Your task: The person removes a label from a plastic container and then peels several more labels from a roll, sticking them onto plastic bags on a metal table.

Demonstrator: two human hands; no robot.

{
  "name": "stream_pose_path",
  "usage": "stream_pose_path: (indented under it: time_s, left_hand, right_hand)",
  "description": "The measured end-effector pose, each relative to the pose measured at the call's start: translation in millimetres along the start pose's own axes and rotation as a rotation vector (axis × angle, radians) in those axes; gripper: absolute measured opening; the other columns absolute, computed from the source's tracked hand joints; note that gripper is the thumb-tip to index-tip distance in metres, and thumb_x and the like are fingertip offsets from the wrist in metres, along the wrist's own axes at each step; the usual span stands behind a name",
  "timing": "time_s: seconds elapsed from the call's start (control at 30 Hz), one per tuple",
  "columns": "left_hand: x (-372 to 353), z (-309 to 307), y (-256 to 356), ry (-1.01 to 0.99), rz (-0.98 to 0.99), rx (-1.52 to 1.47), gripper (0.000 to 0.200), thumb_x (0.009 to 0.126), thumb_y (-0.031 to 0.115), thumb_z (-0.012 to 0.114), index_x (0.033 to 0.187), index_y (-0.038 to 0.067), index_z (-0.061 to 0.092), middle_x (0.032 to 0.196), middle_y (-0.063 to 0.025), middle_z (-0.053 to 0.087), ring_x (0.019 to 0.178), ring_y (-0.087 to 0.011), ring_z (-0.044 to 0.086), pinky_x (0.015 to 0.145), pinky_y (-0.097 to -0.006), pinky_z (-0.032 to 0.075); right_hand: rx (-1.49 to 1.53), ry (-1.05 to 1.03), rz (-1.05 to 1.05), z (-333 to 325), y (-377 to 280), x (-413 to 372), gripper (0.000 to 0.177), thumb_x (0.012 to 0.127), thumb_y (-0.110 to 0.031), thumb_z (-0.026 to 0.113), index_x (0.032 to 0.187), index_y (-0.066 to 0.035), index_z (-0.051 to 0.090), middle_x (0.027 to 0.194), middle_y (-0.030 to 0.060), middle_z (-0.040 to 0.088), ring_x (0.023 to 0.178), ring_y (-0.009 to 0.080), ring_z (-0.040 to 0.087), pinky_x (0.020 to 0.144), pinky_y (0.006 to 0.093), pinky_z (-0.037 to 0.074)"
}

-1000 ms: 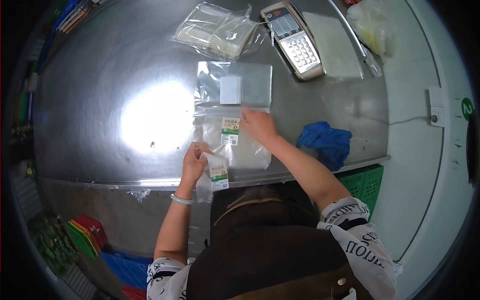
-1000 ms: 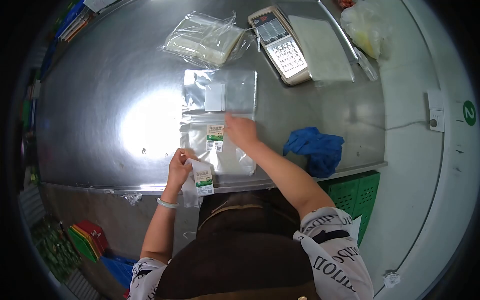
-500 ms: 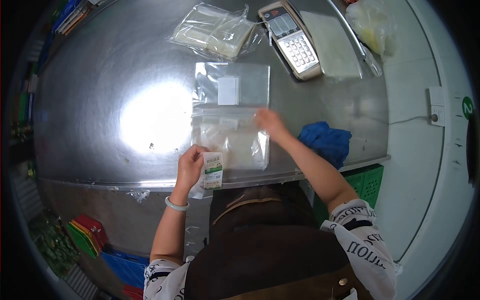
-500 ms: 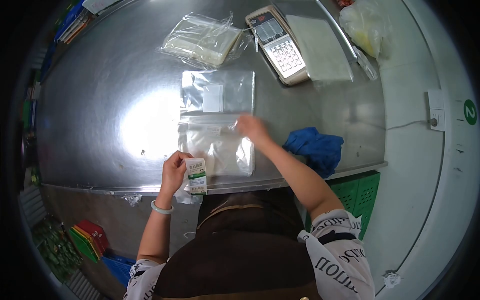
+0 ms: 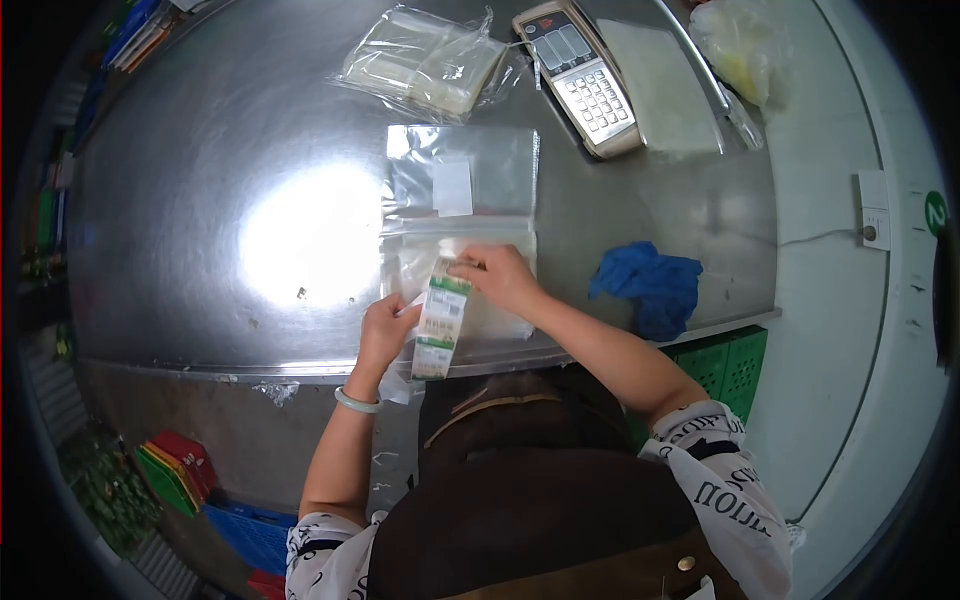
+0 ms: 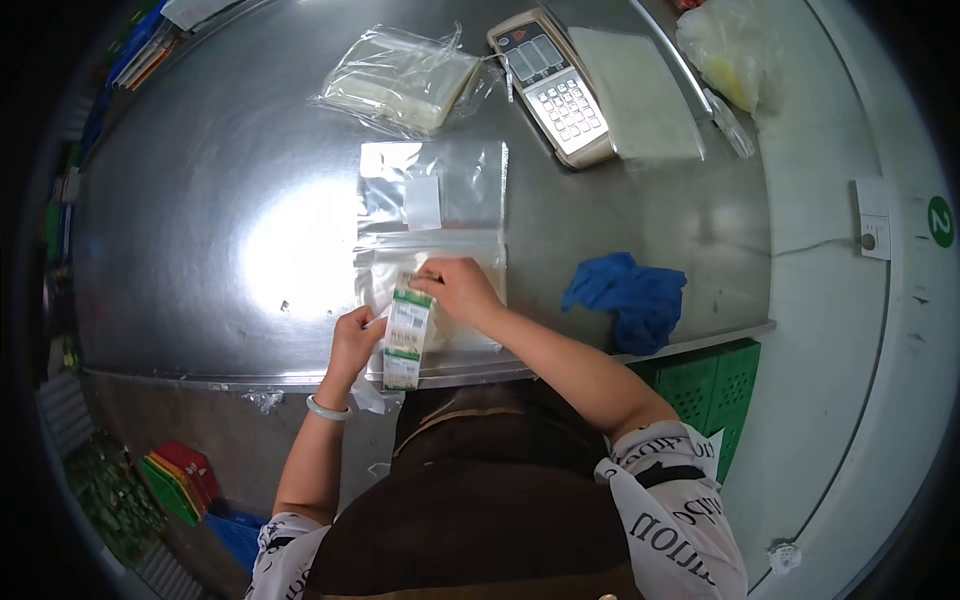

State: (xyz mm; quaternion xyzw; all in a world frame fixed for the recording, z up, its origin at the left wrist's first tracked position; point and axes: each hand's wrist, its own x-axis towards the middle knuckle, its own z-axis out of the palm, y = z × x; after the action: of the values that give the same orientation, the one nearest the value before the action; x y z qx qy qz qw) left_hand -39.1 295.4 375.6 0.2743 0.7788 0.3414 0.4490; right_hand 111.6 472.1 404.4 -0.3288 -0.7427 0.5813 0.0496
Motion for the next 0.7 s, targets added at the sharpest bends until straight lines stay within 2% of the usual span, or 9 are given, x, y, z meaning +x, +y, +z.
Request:
stream_pose_path:
  time_s: [0.07,0.17,0.2,0.27,0.3,0.4,0.47,0.67,0.7]
  left_hand:
    - [1,1,-10,0.024,-0.071,0.006,0.034,0.078,0.011,0.07,0.059,-0.003,0.046,0.054,-0.0006,0.042,0.056,-0.0065,0.039,0.052,-0.0262,0.038]
    - [5,9,-28,0.055,-0.003,-0.127,0.038,0.081,0.0,0.065,0.058,0.006,0.035,0.069,-0.0034,0.06,0.062,-0.0039,0.04,0.052,-0.0228,0.037]
    - [3,4,-18,0.011,-0.052,-0.033,0.038,0.079,-0.003,0.064,0.06,0.005,0.033,0.078,-0.0068,0.065,0.066,-0.0048,0.047,0.059,-0.022,0.041]
    - [2,5,-22,0.05,0.024,-0.129,0.011,0.079,-0.001,0.065,0.076,0.002,0.055,0.069,-0.0035,0.059,0.066,-0.007,0.052,0.062,-0.024,0.044]
    - [2,7,-24,0.068,0.063,-0.179,0.006,0.079,0.0,0.066,0.084,0.0,0.066,0.065,-0.0018,0.055,0.067,-0.0081,0.054,0.063,-0.025,0.046]
    - [-6,1,-10,0.051,0.088,-0.323,0.014,0.079,-0.005,0.064,0.092,0.001,0.065,0.077,-0.0045,0.063,0.076,-0.01,0.059,0.071,-0.025,0.048]
    - [-9,-5,-7,-0.054,0.066,-0.305,0.009,0.08,-0.004,0.063,0.088,0.0,0.064,0.081,-0.0048,0.064,0.077,-0.0106,0.06,0.072,-0.0253,0.048]
    - [-11,-14,-5,-0.128,0.064,-0.22,0.004,0.086,-0.004,0.06,0.088,-0.001,0.059,0.088,-0.0045,0.064,0.081,-0.0102,0.06,0.075,-0.0248,0.049]
    - [-12,-15,3,-0.11,0.09,-0.227,0.004,0.086,-0.004,0.059,0.089,-0.001,0.058,0.088,-0.0049,0.064,0.081,-0.0102,0.06,0.075,-0.0247,0.05]
  right_hand:
    - [-0.147,0.075,-0.099,4,11,12,0.018,0.079,-0.021,0.068,0.084,-0.004,0.065,0.069,0.0139,0.064,0.063,0.0303,0.063,0.059,0.0414,0.047]
    - [-0.682,0.043,-0.321,13,47,28,0.024,0.078,-0.023,0.069,0.095,-0.008,0.063,0.073,0.0118,0.065,0.069,0.032,0.064,0.063,0.0422,0.049]
    - [-0.699,0.042,-0.209,10,44,31,0.025,0.078,-0.023,0.068,0.097,-0.008,0.061,0.076,0.0112,0.064,0.073,0.0323,0.063,0.065,0.0426,0.049]
    - [-0.732,0.031,0.013,-4,34,29,0.028,0.078,-0.023,0.067,0.1,-0.009,0.057,0.082,0.01,0.062,0.082,0.033,0.061,0.069,0.0433,0.048]
    - [-0.699,-0.026,-0.109,-11,38,21,0.027,0.078,-0.023,0.067,0.099,-0.009,0.057,0.085,0.0095,0.062,0.085,0.032,0.06,0.07,0.043,0.048]
    - [-0.647,-0.167,-0.453,-31,51,-13,0.025,0.077,-0.024,0.067,0.094,-0.009,0.058,0.092,0.0085,0.062,0.091,0.0295,0.059,0.074,0.0425,0.047]
    - [-0.676,-0.236,-0.655,-34,59,-25,0.023,0.077,-0.027,0.067,0.089,-0.008,0.06,0.095,0.0086,0.062,0.091,0.0284,0.06,0.077,0.0432,0.047]
    - [-0.616,-0.256,-0.444,-26,75,-2,0.019,0.082,-0.027,0.065,0.081,-0.008,0.063,0.081,0.0087,0.06,0.079,0.0256,0.059,0.072,0.0394,0.047]
    - [-0.341,-0.175,-0.239,-34,75,3,0.017,0.086,-0.024,0.061,0.081,-0.007,0.061,0.08,0.0074,0.058,0.075,0.0205,0.057,0.069,0.0354,0.045]
